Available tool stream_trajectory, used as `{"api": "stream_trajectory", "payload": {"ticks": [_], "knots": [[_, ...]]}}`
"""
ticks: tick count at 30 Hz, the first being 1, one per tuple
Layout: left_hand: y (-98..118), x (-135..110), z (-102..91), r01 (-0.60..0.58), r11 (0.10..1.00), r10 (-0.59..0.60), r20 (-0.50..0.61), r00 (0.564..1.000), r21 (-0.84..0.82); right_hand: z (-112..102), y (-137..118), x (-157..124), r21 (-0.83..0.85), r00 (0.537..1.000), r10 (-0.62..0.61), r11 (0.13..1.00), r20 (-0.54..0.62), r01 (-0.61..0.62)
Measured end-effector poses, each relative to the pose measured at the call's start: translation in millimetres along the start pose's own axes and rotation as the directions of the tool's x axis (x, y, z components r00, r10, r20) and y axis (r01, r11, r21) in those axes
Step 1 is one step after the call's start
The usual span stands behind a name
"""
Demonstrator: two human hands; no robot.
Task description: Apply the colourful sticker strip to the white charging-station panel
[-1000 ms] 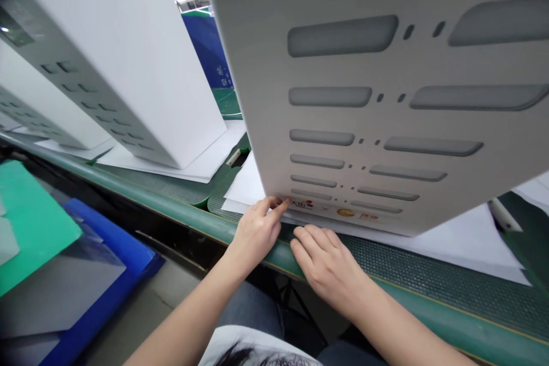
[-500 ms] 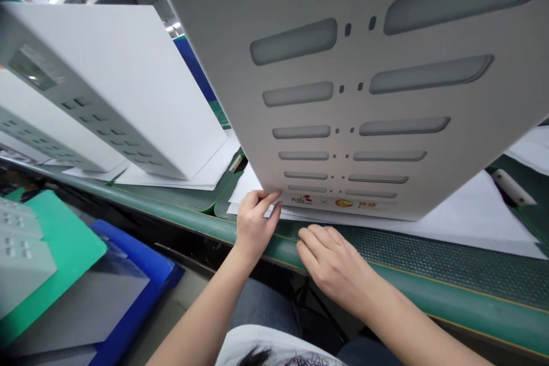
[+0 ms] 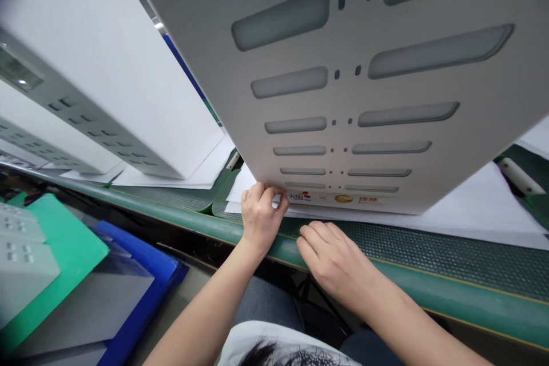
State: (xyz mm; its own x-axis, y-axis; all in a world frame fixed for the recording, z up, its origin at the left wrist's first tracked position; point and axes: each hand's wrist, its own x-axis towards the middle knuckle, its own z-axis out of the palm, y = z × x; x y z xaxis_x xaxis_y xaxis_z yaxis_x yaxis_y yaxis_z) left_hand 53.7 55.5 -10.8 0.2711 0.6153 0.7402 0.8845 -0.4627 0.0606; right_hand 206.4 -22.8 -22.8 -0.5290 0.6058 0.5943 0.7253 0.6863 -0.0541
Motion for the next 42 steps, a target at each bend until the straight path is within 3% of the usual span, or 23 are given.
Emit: {"api": "stream_trajectory", "payload": {"ticks": [3, 5, 6, 8, 10, 11, 12, 17, 20, 26, 30, 34, 42], "knots": [[-0.1, 0.5, 1.4, -0.008, 0.999, 0.009, 0.020, 1.000, -0.034, 3.7, 1.3, 1.7, 0.094, 0.985, 0.158, 0.984, -0.077, -0.150], [-0.1, -0.3, 0.7, -0.009, 0.998, 0.011, 0.045, 0.999, -0.057, 6.7, 3.1, 6.3, 0.254, 0.912, 0.399, 0.896, -0.098, -0.365], [0.0, -1.0, 0.2, -0.006, 0.998, 0.010, 0.059, 0.998, -0.066, 8.2, 4.5, 10.0, 0.361, 0.838, 0.545, 0.788, -0.030, -0.499], [0.3, -2.4, -1.0, 0.005, 0.996, 0.002, 0.089, 0.996, -0.085, 10.7, 7.9, 20.2, 0.505, 0.622, 0.744, 0.450, 0.245, -0.736], [0.7, -3.6, -1.9, 0.016, 0.995, -0.004, 0.117, 0.993, -0.100, 12.5, 11.7, 32.8, 0.500, 0.417, 0.753, 0.137, 0.508, -0.855], [0.8, -4.1, -2.3, 0.022, 0.994, -0.008, 0.129, 0.992, -0.106, 13.3, 13.4, 39.2, 0.476, 0.349, 0.735, 0.040, 0.582, -0.879], [0.8, -4.4, -2.5, 0.026, 0.993, -0.010, 0.139, 0.990, -0.115, 14.2, 14.7, 45.4, 0.463, 0.309, 0.727, -0.015, 0.614, -0.886], [-0.3, -5.0, -2.6, 0.027, 0.988, -0.004, 0.149, 0.989, -0.154, 24.4, 14.8, 64.7, 0.546, 0.270, 0.762, -0.129, 0.589, -0.828], [-1.1, -5.5, -1.0, 0.035, 0.984, -0.005, 0.167, 0.986, -0.177, 32.9, 12.3, 67.1, 0.566, 0.255, 0.783, -0.147, 0.567, -0.811], [-2.9, -6.6, -2.3, 0.066, 0.972, -0.017, 0.212, 0.977, -0.227, 38.3, 10.2, 64.5, 0.558, 0.284, 0.827, -0.043, 0.485, -0.829], [-8.3, -10.6, -12.3, 0.222, 0.918, -0.113, 0.320, 0.941, -0.328, 34.3, 9.5, 63.8, 0.467, 0.283, 0.840, 0.040, 0.464, -0.883], [-12.3, -14.9, -18.5, 0.387, 0.858, -0.271, 0.343, 0.899, -0.337, 32.3, 10.1, 64.4, 0.413, 0.288, 0.839, 0.084, 0.462, -0.907], [-14.0, -15.1, -16.5, 0.412, 0.845, -0.271, 0.392, 0.879, -0.340, 27.4, 11.4, 64.0, 0.340, 0.287, 0.842, 0.133, 0.456, -0.931]]}}
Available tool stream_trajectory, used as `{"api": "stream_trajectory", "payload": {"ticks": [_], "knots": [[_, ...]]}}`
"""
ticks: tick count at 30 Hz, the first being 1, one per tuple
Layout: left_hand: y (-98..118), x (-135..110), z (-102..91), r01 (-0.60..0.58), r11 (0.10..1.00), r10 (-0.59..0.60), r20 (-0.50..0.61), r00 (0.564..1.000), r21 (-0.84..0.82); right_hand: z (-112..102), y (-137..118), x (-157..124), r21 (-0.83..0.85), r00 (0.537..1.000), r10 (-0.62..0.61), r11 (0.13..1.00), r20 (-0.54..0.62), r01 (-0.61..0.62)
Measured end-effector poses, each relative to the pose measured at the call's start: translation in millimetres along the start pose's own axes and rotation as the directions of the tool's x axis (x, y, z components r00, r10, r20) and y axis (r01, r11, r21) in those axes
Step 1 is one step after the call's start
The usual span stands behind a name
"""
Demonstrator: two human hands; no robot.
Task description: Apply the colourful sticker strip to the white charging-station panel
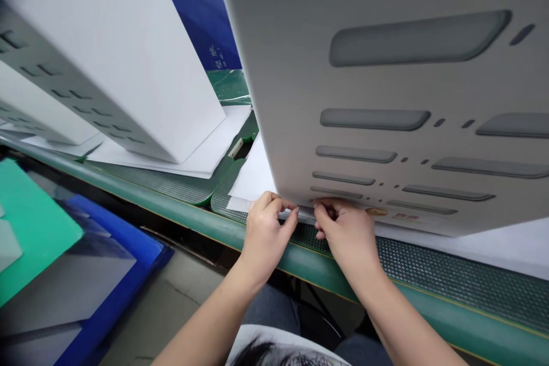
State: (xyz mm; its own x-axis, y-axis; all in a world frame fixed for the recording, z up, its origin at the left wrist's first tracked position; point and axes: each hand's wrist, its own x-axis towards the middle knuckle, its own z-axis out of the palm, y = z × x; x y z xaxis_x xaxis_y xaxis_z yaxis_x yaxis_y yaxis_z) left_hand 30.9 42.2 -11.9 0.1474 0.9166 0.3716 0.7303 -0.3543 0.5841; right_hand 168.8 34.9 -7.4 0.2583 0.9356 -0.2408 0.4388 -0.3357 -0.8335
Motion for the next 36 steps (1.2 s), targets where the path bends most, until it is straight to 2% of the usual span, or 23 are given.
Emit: {"api": "stream_trajectory", "payload": {"ticks": [10, 18, 25, 36], "knots": [[-2.0, -2.2, 0.2, -0.011, 1.000, 0.011, 0.014, 1.000, 0.005, -5.3, 2.7, 1.5, -0.092, 0.991, -0.130, 0.987, 0.008, 0.130], [-1.8, -2.3, -0.5, 0.001, 1.000, -0.001, 0.029, 1.000, 0.009, -11.3, 4.3, 2.4, -0.190, 0.987, -0.159, 0.969, 0.016, 0.159], [-1.9, -0.9, 0.9, 0.013, 1.000, -0.013, 0.036, 0.999, 0.016, -14.1, 6.1, 3.8, -0.202, 0.970, -0.241, 0.950, 0.005, 0.237], [-0.5, -1.4, 0.8, 0.002, 0.999, -0.003, 0.024, 1.000, 0.035, -19.7, 6.9, 5.7, -0.210, 0.970, -0.242, 0.948, 0.003, 0.237]]}}
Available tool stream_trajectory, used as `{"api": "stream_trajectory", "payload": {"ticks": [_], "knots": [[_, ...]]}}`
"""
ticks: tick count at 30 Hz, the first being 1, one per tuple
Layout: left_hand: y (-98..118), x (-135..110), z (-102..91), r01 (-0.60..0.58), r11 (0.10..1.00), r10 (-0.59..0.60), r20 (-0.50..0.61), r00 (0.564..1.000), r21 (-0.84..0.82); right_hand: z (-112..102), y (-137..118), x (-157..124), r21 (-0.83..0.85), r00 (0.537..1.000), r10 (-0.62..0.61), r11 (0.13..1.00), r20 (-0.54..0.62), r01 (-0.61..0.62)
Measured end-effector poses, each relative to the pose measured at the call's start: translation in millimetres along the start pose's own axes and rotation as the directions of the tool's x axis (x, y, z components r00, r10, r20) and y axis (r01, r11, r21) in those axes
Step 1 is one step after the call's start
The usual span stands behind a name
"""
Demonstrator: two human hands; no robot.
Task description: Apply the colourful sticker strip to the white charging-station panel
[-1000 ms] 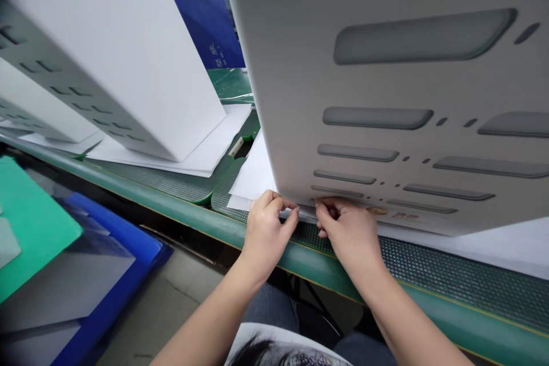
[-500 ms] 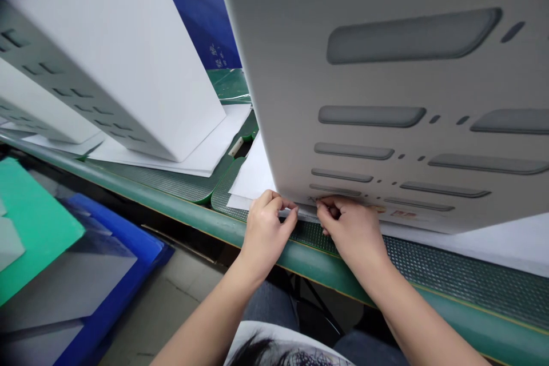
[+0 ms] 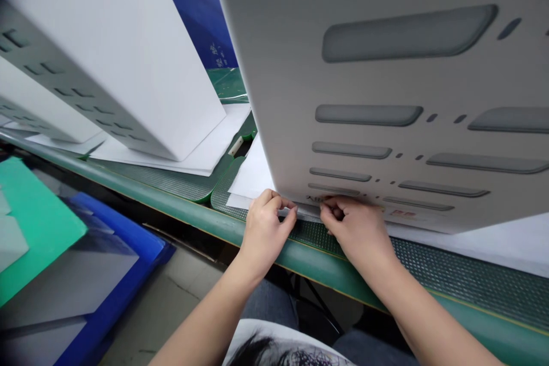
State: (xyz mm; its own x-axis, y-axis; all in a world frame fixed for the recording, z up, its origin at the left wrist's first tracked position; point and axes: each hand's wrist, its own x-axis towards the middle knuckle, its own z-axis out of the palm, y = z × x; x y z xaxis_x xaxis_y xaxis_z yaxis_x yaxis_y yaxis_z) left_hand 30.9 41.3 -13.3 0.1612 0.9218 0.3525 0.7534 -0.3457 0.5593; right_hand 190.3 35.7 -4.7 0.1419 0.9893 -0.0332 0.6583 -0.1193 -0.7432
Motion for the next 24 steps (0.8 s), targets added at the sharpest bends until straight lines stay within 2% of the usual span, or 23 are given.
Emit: {"api": "stream_trajectory", "payload": {"ticks": [11, 17, 24], "knots": [[-0.4, -0.8, 1.7, 0.010, 1.000, -0.010, 0.023, 1.000, 0.008, -2.1, 7.0, 2.2, -0.053, 0.999, 0.014, 0.999, 0.029, -0.013], [-0.4, -0.3, 1.7, 0.019, 1.000, -0.019, 0.030, 0.999, 0.005, -4.1, 9.6, 3.6, -0.063, 0.999, -0.023, 0.998, 0.034, 0.025], [-1.5, 0.9, 1.8, 0.018, 1.000, -0.018, 0.042, 0.999, 0.003, -10.9, 8.9, 3.5, -0.152, 0.998, -0.041, 0.987, 0.042, 0.047]]}}
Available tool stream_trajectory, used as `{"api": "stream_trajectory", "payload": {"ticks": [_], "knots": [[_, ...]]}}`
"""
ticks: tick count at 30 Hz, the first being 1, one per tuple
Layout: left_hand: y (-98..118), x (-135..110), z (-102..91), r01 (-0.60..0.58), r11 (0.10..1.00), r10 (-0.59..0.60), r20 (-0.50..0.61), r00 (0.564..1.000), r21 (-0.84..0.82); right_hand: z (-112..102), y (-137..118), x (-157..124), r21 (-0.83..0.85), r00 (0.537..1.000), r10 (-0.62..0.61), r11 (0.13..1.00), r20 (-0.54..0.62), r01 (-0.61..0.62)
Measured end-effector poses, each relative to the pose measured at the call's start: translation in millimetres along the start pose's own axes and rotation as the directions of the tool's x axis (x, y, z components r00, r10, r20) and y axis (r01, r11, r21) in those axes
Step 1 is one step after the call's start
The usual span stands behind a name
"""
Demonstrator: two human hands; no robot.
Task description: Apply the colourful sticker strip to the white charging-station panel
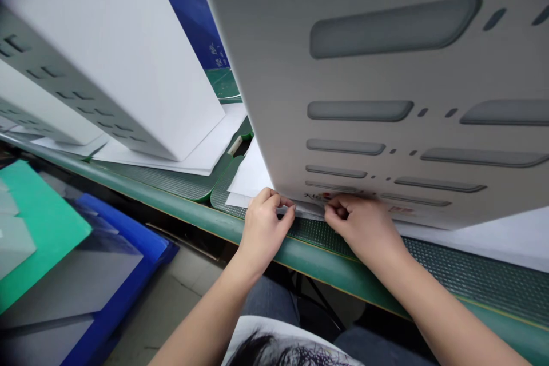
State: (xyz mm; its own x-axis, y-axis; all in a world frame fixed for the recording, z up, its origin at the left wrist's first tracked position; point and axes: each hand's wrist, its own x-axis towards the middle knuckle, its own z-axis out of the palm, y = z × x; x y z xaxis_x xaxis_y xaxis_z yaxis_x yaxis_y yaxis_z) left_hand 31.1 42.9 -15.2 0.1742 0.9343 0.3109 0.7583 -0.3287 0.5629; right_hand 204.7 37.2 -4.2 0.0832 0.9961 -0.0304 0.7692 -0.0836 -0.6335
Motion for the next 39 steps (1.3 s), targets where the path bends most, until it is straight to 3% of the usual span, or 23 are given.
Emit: {"api": "stream_trajectory", "payload": {"ticks": [7, 13, 27, 39], "knots": [[1.2, -1.2, -0.3, 0.009, 1.000, -0.009, 0.003, 1.000, 0.010, -8.6, 12.2, -4.2, -0.058, 0.994, 0.054, 0.997, 0.090, -0.049], [2.3, 0.2, 0.0, 0.024, 0.999, -0.024, 0.014, 1.000, 0.029, -17.5, 28.9, -10.5, 0.030, 0.978, 0.092, 0.995, 0.187, -0.099], [4.8, 3.2, 1.3, 0.069, 0.997, -0.070, 0.039, 0.997, 0.046, -37.5, 48.8, -21.3, 0.044, 0.983, -0.021, 0.999, 0.183, 0.013], [5.2, 4.2, 2.3, 0.058, 0.997, -0.060, 0.037, 0.997, 0.056, -44.5, 60.8, -27.7, 0.044, 0.976, 0.009, 0.999, 0.218, -0.019]]}}
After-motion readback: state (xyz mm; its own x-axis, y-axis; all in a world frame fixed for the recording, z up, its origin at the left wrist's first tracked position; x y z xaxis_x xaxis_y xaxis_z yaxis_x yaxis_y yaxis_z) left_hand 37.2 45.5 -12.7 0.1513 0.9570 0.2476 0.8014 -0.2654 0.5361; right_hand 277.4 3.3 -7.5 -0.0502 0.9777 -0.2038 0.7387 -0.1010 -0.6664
